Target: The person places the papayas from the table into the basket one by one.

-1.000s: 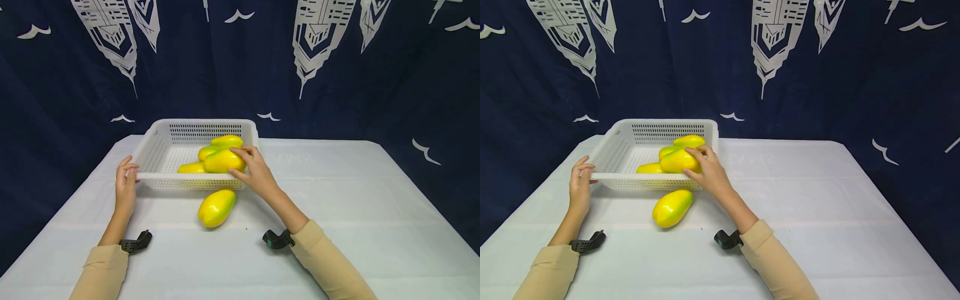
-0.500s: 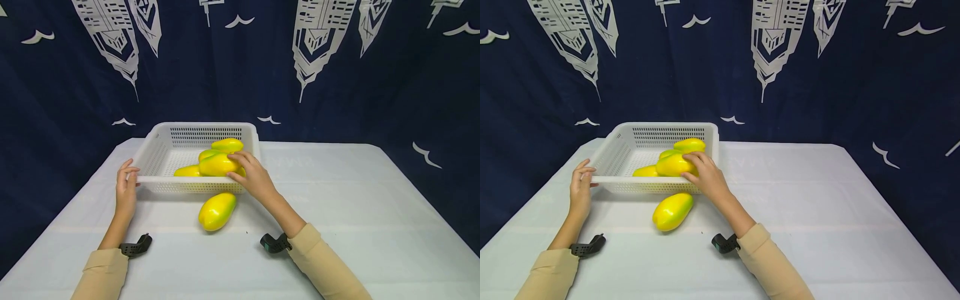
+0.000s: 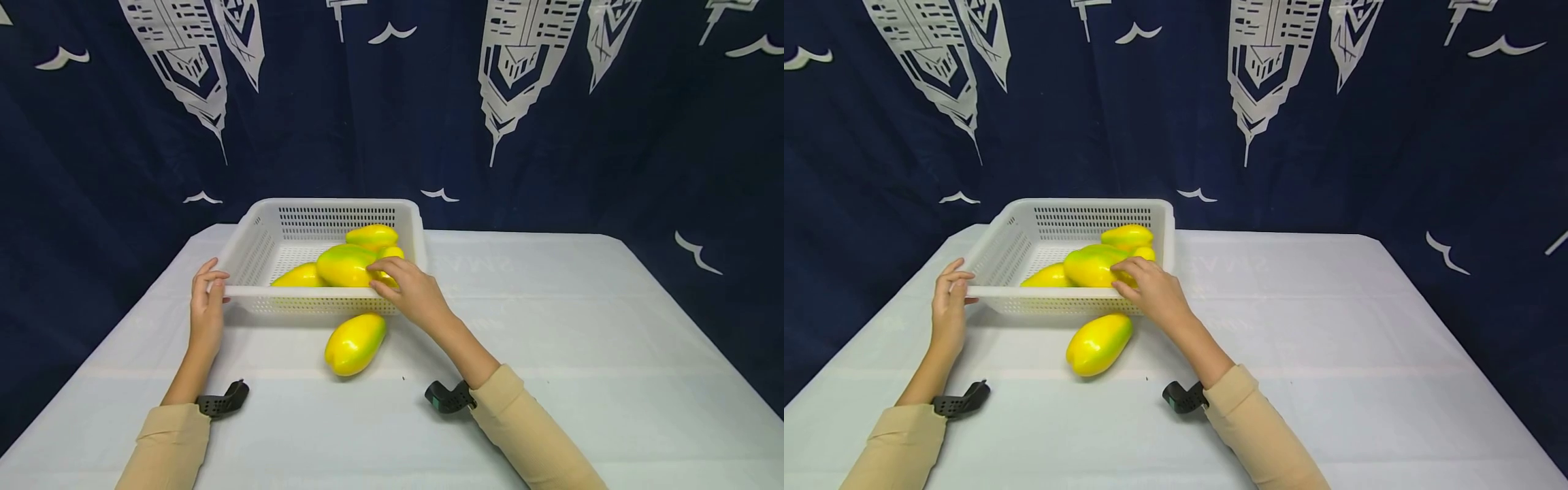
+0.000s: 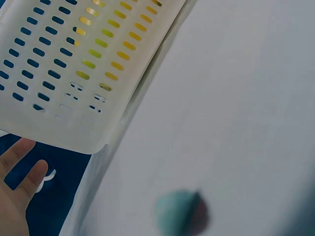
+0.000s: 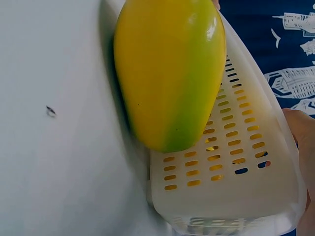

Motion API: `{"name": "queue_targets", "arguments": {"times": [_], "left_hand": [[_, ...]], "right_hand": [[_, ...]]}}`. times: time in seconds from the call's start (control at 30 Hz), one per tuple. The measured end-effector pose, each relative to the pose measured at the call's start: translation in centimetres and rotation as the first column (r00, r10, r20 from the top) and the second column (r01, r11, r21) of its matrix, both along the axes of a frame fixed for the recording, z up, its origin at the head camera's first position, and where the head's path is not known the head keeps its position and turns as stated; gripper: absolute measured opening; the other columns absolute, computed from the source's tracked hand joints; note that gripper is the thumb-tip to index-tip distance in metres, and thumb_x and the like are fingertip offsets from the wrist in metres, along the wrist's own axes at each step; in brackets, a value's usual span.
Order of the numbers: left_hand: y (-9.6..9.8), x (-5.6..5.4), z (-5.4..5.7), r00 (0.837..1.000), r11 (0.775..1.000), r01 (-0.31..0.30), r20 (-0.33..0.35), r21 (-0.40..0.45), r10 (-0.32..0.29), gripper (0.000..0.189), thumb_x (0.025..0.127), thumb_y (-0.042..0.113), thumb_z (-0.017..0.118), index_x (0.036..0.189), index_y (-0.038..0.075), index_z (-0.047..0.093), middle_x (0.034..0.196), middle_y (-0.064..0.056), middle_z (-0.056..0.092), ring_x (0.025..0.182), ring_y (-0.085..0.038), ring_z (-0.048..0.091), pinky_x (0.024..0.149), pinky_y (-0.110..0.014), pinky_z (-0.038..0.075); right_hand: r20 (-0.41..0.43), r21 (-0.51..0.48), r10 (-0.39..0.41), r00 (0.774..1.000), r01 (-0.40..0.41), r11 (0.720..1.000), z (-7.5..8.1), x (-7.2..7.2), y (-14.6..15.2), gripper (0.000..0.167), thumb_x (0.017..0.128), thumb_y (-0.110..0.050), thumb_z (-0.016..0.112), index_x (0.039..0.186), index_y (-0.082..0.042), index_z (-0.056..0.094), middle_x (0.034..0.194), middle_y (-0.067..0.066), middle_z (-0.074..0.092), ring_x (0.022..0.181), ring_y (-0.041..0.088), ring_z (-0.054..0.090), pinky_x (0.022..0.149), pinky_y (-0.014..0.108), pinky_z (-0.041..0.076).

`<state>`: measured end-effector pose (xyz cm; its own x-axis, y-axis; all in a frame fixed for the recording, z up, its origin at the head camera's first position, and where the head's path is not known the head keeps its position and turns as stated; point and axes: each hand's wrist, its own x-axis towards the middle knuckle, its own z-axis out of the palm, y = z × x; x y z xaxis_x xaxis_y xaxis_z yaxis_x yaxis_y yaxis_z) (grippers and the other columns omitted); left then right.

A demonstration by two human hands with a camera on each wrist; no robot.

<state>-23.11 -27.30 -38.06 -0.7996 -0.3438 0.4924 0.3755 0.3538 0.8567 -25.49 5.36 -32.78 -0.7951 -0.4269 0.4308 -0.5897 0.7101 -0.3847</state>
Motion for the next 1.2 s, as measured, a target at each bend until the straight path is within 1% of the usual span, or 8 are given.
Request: {"name": "queue_targets", "arguments": {"times": [0.13,0.33,0.43,0.63,0.73,0.87,1.0,1.2], "left_hand": [[-0.1,-0.1,-0.2,1.000,1.000,0.005,0.000,0.002,-0.005,0.031,0.097,0.020,0.035,0.109,-0.006,0.044,0.145,0.000,0.029,0.114,-0.001,0.033,0.076,-0.021,0.036],[-0.2,-0.1,-0.3,1.000,1.000,0.004,0.000,0.001,-0.004,0.029,0.097,0.019,0.035,0.109,-0.007,0.044,0.145,-0.001,0.029,0.113,0.000,0.034,0.075,-0.021,0.037],[0.1,0.1,0.1,1.000,1.000,0.000,0.006,-0.007,0.000,0.029,0.097,0.018,0.035,0.109,-0.007,0.044,0.145,-0.002,0.029,0.112,0.001,0.034,0.076,-0.021,0.037],[1.2,1.3,1.6,1.000,1.000,0.003,0.010,0.004,-0.003,0.027,0.096,0.014,0.035,0.108,-0.009,0.043,0.144,-0.007,0.029,0.111,0.002,0.034,0.076,-0.021,0.036],[1.4,1.5,1.9,1.000,1.000,-0.002,0.005,-0.001,0.002,0.027,0.096,0.013,0.034,0.108,-0.010,0.042,0.143,-0.009,0.030,0.110,0.001,0.035,0.075,-0.018,0.036],[1.5,1.6,2.0,1.000,1.000,-0.006,0.008,-0.006,0.006,0.028,0.096,0.014,0.034,0.108,-0.010,0.042,0.143,-0.008,0.030,0.110,0.001,0.035,0.075,-0.019,0.036],[1.6,1.7,2.0,1.000,1.000,-0.006,0.016,0.001,0.006,0.029,0.096,0.015,0.035,0.108,-0.010,0.042,0.144,-0.007,0.029,0.111,0.002,0.034,0.076,-0.022,0.036],[1.6,1.6,2.0,1.000,1.000,-0.001,0.023,0.010,0.001,0.029,0.096,0.015,0.036,0.109,-0.010,0.042,0.145,-0.007,0.029,0.110,0.003,0.034,0.077,-0.023,0.036]], "right_hand": [[0.010,0.001,0.003,1.000,-0.003,1.000,-0.1,0.2,0.0,0.027,0.089,-0.034,0.056,0.112,-0.022,0.061,0.115,-0.006,0.062,0.110,0.013,0.055,0.083,0.040,0.048],[0.016,-0.051,0.029,0.999,-0.028,0.998,-0.2,0.6,0.3,0.029,0.087,-0.033,0.058,0.114,-0.022,0.060,0.114,-0.005,0.062,0.109,0.013,0.055,0.084,0.039,0.048],[0.043,-0.091,0.044,0.998,-0.040,0.995,-0.1,0.9,0.4,0.031,0.086,-0.033,0.059,0.115,-0.023,0.059,0.116,-0.005,0.061,0.110,0.013,0.055,0.085,0.040,0.048],[0.134,-0.151,0.074,0.988,-0.054,0.987,0.1,1.5,0.6,0.033,0.087,-0.035,0.058,0.118,-0.023,0.058,0.121,-0.004,0.058,0.115,0.015,0.052,0.094,0.041,0.044],[0.151,-0.176,0.092,0.984,-0.064,0.982,0.1,1.8,0.7,0.033,0.087,-0.035,0.058,0.118,-0.022,0.057,0.121,-0.004,0.057,0.116,0.015,0.050,0.097,0.040,0.042],[0.140,-0.230,0.129,0.982,-0.095,0.968,0.0,2.1,0.8,0.033,0.086,-0.031,0.060,0.118,-0.020,0.058,0.120,-0.003,0.058,0.115,0.014,0.051,0.099,0.038,0.040],[0.125,-0.293,0.176,0.976,-0.133,0.947,-0.2,2.5,1.1,0.034,0.085,-0.026,0.062,0.118,-0.018,0.057,0.119,-0.003,0.059,0.115,0.014,0.051,0.100,0.037,0.040],[0.103,-0.358,0.228,0.968,-0.177,0.917,-0.5,3.2,1.4,0.037,0.085,-0.022,0.063,0.120,-0.016,0.055,0.120,-0.002,0.058,0.115,0.014,0.051,0.101,0.036,0.039]]}}
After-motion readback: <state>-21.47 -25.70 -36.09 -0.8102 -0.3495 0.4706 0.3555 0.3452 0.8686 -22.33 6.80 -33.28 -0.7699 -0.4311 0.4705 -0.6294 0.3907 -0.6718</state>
